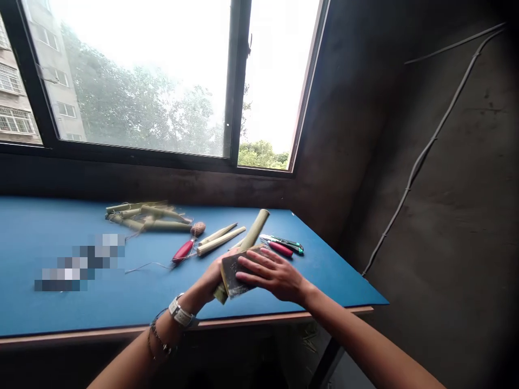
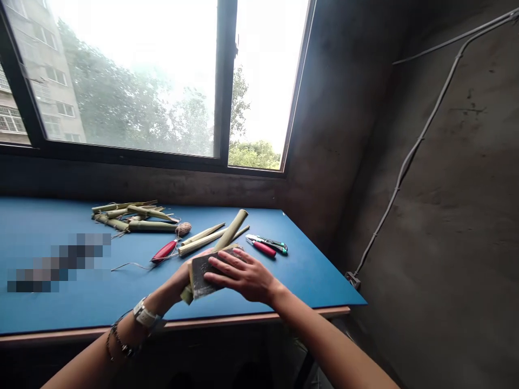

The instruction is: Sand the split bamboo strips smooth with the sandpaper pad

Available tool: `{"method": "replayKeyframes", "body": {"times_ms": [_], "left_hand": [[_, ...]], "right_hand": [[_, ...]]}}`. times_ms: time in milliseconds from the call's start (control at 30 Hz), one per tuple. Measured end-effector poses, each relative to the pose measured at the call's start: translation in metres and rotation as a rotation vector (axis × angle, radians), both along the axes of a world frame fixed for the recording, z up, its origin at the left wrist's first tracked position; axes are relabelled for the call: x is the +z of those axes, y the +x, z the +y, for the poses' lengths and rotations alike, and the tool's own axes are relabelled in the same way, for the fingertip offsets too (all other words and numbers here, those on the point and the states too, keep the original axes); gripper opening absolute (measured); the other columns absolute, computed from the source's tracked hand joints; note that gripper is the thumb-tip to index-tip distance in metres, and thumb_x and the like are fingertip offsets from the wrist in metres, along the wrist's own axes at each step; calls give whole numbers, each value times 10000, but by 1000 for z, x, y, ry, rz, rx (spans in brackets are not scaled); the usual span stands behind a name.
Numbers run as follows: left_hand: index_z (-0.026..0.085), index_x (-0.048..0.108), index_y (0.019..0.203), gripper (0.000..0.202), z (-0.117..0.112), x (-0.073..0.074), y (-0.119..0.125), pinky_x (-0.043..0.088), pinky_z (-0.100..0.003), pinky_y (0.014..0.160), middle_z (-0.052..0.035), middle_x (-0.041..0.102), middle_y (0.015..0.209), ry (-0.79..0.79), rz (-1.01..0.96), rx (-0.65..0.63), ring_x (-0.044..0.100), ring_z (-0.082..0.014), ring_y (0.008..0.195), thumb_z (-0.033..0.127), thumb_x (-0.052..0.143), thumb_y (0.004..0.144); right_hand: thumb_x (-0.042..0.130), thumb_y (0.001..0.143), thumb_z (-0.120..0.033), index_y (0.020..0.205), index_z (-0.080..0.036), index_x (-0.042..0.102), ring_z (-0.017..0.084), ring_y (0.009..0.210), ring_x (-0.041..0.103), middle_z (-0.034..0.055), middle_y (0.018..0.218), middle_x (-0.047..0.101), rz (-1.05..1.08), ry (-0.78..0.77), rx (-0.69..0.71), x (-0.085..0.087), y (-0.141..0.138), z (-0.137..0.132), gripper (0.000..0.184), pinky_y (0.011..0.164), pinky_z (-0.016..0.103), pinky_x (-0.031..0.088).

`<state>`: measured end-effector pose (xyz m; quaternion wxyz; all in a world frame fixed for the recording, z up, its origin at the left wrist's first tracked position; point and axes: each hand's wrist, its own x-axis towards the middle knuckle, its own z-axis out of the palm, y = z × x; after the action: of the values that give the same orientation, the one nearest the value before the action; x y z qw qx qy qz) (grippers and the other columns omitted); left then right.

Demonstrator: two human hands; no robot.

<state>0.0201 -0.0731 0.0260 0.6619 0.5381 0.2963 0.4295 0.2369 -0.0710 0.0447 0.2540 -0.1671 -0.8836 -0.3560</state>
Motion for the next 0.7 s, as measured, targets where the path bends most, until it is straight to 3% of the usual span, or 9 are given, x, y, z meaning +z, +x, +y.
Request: {"method": "replayKeyframes", "body": {"times_ms": [67,167,200,300,433,533,567,633,700], "left_hand": [[144,507,1136,418,-24,4,-1,429,-192,387,1,617,647,-13,72,-32,550,-110,427,447,481,849],[172,466,1180,468,-54,7,-4,356,-190,303,16,604,594,21,190,-78,517,-119,337,509,423,857],[169,495,1132,440,-61,6,-4,365,-187,316,15,606,601,46,196,-53,523,-114,349,498,455,843],[145,555,973,367,-74,0,-5,371,-177,337,13,600,585,71,167,16,520,-102,366,464,545,791],[166,522,1051,427,-82,-11,-4,321,-183,288,29,583,550,7,125,-56,497,-112,317,524,459,827],[158,550,889,366,-94,-18,-3,343,-170,324,21,578,524,6,144,42,509,-100,354,509,531,788],[162,545,877,363,-99,-21,-3,337,-169,322,19,581,517,-6,174,35,509,-102,353,515,516,797],[176,522,940,394,-112,-27,-3,319,-170,300,15,594,515,-55,242,-36,505,-111,327,546,443,830],[176,507,978,413,-124,-36,-3,328,-160,301,18,598,510,-72,260,-36,507,-108,319,555,449,827]], "right_hand": [[347,894,-55,1356,-320,384,156,1332,307,-41,1411,389,43,7,-23,-2,-5,-7,533,1092,386,335],[363,895,-44,1369,-287,369,144,1315,338,-8,1406,398,407,36,-133,1,-2,-13,533,1099,374,329],[360,901,-54,1369,-288,368,138,1307,352,-7,1406,398,420,45,-100,1,-3,-17,524,1099,365,330],[338,929,-122,1360,-307,382,146,1311,345,-22,1398,407,139,53,81,-7,-11,-32,472,1109,372,307],[266,901,-15,1383,-265,355,137,1320,326,18,1392,415,474,123,-48,-23,-18,-41,550,1126,387,266],[286,923,-68,1353,-322,391,88,1270,398,-31,1350,469,210,176,65,-34,-19,-51,510,1103,300,311],[286,924,-75,1337,-327,413,95,1266,405,-35,1331,491,192,163,53,-38,-19,-56,500,1105,312,308],[259,917,-60,1317,-307,448,125,1273,402,-12,1316,508,359,132,-59,-45,-17,-67,507,1120,381,274],[296,932,-116,1318,-340,440,125,1265,413,-28,1316,508,299,132,-8,-49,-10,-73,469,1118,370,280]]}}
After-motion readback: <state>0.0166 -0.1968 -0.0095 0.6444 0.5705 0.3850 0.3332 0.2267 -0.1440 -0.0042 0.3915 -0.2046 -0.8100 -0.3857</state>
